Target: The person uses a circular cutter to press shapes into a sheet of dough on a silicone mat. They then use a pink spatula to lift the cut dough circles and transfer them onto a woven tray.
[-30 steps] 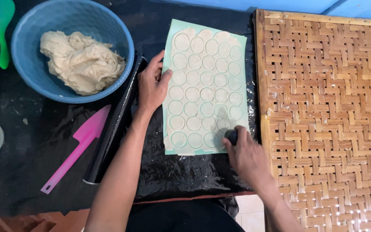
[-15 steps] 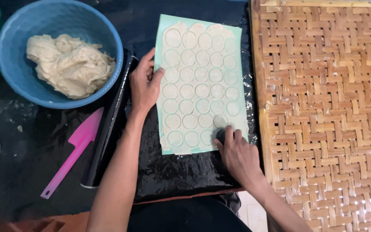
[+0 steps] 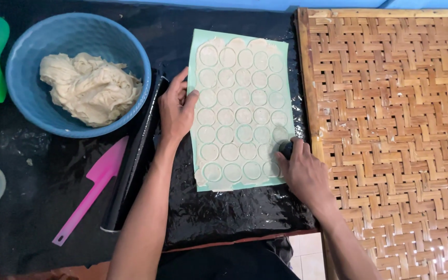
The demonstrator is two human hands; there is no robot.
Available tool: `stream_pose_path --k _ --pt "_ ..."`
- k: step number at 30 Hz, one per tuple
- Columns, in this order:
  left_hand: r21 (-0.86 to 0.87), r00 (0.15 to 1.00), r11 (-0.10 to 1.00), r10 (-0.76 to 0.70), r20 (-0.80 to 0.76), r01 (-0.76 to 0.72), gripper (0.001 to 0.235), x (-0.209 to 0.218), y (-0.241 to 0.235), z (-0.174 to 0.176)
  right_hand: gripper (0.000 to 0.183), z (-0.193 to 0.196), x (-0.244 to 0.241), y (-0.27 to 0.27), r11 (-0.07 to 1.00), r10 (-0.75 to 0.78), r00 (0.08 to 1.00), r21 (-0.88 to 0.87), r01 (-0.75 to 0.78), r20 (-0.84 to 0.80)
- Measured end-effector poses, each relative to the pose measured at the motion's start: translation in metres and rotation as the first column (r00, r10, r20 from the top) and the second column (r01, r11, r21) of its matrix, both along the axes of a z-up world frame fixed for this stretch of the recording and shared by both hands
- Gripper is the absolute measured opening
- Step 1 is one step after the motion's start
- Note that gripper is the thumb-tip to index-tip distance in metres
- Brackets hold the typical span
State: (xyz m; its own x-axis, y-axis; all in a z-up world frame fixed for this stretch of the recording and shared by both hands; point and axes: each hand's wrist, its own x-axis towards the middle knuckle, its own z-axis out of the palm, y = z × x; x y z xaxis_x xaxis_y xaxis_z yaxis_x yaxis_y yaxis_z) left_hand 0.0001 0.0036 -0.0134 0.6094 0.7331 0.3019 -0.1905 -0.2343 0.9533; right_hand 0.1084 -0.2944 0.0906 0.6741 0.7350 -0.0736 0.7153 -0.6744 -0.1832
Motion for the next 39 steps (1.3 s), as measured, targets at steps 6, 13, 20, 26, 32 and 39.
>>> stream_pose_path --k 6,13,20,26,32,39 --pt "0.043 0.998 0.999 0.030 -0.058 -0.028 0.050 -0.002 -0.001 0.009 0.048 -0.011 -0.001 0.006 0.977 -0.062 0.994 -0.197 0.079 0.092" --pt "0.004 0.998 1.000 0.017 -0.055 -0.017 0.048 0.000 -0.004 0.007 0.045 -0.014 0.003 -0.002 0.980 0.093 0.993 -0.182 -0.079 0.075" --pt "0.026 1.000 1.000 0.008 -0.017 -0.008 0.050 -0.002 -0.002 0.007 0.048 0.003 0.008 -0.016 0.998 -0.044 0.997 -0.057 0.041 -0.057" --pt "0.021 1.000 1.000 -0.002 0.010 0.002 0.051 0.000 0.001 -0.002 0.051 0.001 -0.019 -0.031 0.997 -0.080 0.995 -0.006 0.080 -0.054" --pt "0.027 0.998 0.999 0.026 -0.062 -0.024 0.049 -0.002 -0.002 0.012 0.049 -0.021 -0.028 -0.028 0.979 -0.072 0.995 -0.186 0.085 0.074" --pt "-0.002 0.998 1.000 0.025 -0.050 -0.025 0.048 0.000 -0.003 0.010 0.056 -0.014 -0.026 -0.029 0.983 0.022 0.992 -0.182 0.000 0.123"
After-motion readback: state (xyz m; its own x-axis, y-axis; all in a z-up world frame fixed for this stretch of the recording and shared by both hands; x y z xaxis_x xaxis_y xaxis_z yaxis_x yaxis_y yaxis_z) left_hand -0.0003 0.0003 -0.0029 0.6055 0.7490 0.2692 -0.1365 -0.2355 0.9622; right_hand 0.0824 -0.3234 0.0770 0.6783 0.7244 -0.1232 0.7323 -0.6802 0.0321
